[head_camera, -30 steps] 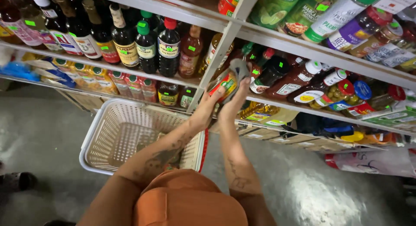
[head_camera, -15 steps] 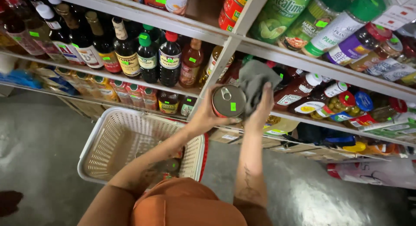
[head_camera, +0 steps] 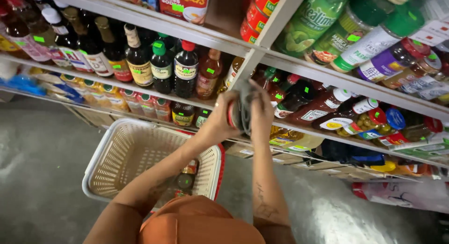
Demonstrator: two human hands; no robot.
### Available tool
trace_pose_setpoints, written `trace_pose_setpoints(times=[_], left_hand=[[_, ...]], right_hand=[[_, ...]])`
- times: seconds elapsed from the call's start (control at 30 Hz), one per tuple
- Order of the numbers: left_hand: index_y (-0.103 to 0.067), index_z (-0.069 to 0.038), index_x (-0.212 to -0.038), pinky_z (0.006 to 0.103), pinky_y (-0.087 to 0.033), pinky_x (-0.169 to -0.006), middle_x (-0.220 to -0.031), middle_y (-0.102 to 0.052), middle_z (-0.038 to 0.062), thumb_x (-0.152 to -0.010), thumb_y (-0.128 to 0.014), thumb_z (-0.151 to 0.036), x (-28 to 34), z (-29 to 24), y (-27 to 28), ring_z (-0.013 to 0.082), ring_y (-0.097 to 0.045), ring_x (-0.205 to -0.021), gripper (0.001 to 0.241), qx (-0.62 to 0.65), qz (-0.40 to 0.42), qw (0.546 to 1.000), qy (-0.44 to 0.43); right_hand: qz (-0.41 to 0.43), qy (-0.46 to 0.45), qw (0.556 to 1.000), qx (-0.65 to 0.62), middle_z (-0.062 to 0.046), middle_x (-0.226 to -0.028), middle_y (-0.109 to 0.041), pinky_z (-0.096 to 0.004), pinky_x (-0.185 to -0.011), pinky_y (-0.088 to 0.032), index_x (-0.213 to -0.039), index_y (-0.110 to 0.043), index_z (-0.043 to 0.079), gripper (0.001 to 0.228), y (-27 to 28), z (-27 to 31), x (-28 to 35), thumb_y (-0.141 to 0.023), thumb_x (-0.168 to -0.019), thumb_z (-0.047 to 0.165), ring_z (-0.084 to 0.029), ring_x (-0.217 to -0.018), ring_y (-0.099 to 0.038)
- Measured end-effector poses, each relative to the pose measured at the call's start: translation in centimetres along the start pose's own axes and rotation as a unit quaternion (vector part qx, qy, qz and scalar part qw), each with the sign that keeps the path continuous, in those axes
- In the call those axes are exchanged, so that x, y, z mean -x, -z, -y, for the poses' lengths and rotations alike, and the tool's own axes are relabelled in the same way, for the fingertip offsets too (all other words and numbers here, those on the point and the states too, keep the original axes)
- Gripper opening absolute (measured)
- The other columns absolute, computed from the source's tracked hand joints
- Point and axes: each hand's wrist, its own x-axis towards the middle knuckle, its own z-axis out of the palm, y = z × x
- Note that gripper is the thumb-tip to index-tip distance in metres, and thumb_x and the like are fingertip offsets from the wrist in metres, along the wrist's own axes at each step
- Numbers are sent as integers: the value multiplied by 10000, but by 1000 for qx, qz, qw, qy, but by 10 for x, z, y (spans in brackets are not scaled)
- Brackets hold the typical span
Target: The recorder is wiping canned goods with a cloth and placing them into a white shopping basket in a grocery store aisle.
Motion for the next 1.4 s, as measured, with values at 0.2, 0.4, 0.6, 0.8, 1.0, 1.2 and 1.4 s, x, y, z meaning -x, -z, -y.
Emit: trace_pose_setpoints(times=[0.2,0.4,0.6,0.8,1.0,1.2,1.4], left_hand=[[-285,-49,-1506,360,-501,-1058,-1372,-543,147,-809,-830,-263,-9,8,-9,256,-574,-1245,910,343,-158,895,237],[-358,58,-1568,358,-496,-1035,-1363,-574,197,-962,-744,-461,9,9,-35,251,-579,-1207,886,518,-106,797,292],[-288,-68,-1520,332,-463,-1082,-1383,-549,138,-891,-759,-444,4,13,-31,205,-547,-1261,872,463,-130,812,331],[-343,-33,-1528,376,-462,-1040,-1384,-550,174,-851,-790,-438,27,10,-37,235,-547,-1223,906,451,-94,821,337],[-306,-42,-1500,361,-421,-1166,-1428,-542,152,-788,-911,-245,10,6,-8,228,-531,-1334,956,329,-67,915,223],[-330,-28,-1486,387,-401,-1184,-1424,-471,183,-668,-931,-93,4,-1,36,311,-485,-1380,1017,70,-46,995,51],[-332,13,-1505,433,-356,-1232,-1475,-428,232,-669,-878,-9,7,4,39,423,-425,-1414,999,-48,-14,998,-41]], right_hand=[[-160,-86,951,-251,-162,-1432,-521,-433,-963,-414,-1506,-400,-10,554,-59,19,52,-489,-1088,343,-311,-1264,-508],[-173,-146,912,-342,-80,-1375,-544,-357,-980,-569,-1517,-349,119,672,-57,-96,35,-505,-1027,552,-224,-1208,-583],[-214,-207,878,-375,-87,-1343,-591,-319,-982,-533,-1474,-465,45,782,-67,-13,50,-558,-978,643,-202,-1177,-599],[-192,-232,818,-490,-73,-1263,-637,-393,-999,-515,-1394,-509,64,684,-37,-52,33,-562,-998,618,-224,-1129,-632],[-253,-206,794,-513,-72,-1259,-672,-402,-1001,-533,-1359,-566,82,496,-35,-4,48,-603,-990,411,-231,-1138,-656],[-137,-143,953,-228,-84,-1221,-648,-355,-1006,-487,-1299,-630,23,351,6,-10,36,-630,-1084,301,-191,-1121,-590],[-22,168,946,275,-113,-1268,-616,-445,-1087,-404,-1201,-704,60,260,-18,60,43,-699,-968,176,-305,-1208,-578]])
